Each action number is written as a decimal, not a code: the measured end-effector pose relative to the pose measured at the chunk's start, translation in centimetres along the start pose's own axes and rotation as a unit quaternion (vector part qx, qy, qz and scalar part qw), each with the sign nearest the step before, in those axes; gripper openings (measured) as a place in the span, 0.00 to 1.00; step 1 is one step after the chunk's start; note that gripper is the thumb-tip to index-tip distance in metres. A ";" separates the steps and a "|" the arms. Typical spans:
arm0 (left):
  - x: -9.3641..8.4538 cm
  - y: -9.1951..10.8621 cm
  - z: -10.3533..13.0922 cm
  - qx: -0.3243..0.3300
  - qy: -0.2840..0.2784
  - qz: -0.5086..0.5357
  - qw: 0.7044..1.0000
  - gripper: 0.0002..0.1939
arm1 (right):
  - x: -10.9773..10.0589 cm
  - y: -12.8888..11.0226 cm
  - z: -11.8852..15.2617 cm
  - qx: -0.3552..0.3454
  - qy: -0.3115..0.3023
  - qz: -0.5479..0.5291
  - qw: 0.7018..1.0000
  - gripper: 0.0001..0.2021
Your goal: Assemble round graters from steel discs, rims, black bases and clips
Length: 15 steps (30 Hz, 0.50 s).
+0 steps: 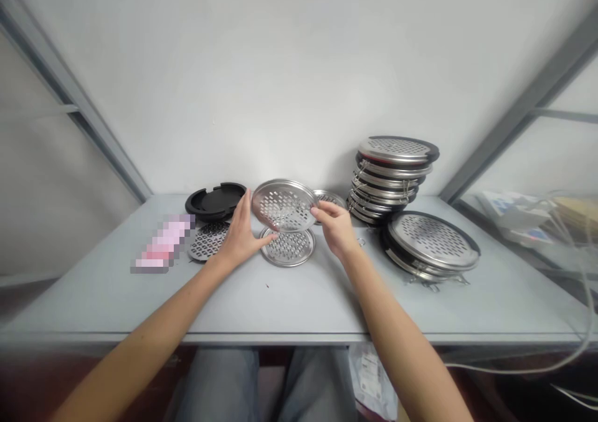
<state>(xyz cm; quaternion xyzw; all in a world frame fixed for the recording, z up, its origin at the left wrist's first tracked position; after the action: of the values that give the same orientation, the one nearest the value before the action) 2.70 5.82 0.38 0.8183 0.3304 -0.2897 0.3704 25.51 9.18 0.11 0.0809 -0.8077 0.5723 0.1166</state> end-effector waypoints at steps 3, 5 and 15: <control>0.0 0.1 0.0 0.021 0.001 0.003 1.000 0.65 | 0.6 0.5 0.2 0.064 -0.023 -0.055 0.996 0.14; 0.2 0.3 0.1 0.033 -0.009 0.008 0.999 0.66 | 0.9 0.8 0.3 0.101 -0.026 -0.052 0.993 0.15; 0.3 1.1 0.3 0.065 -0.050 0.039 0.996 0.63 | 0.1 2.1 -0.2 0.149 -0.056 0.015 0.987 0.20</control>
<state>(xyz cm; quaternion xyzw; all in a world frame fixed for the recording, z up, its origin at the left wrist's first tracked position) 3.64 5.13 0.51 0.8372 0.2597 -0.3367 0.3439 24.86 10.11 -1.70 0.1172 -0.7197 0.6825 0.0497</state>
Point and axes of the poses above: each hand's wrist, its own z-axis away from the middle knuckle, its own x-axis out of the palm, y = z × x, the point moved 4 cm from there along -z, towards the middle knuckle, and after that the axes turned 1 degree about -y, right-handed, at the moved point
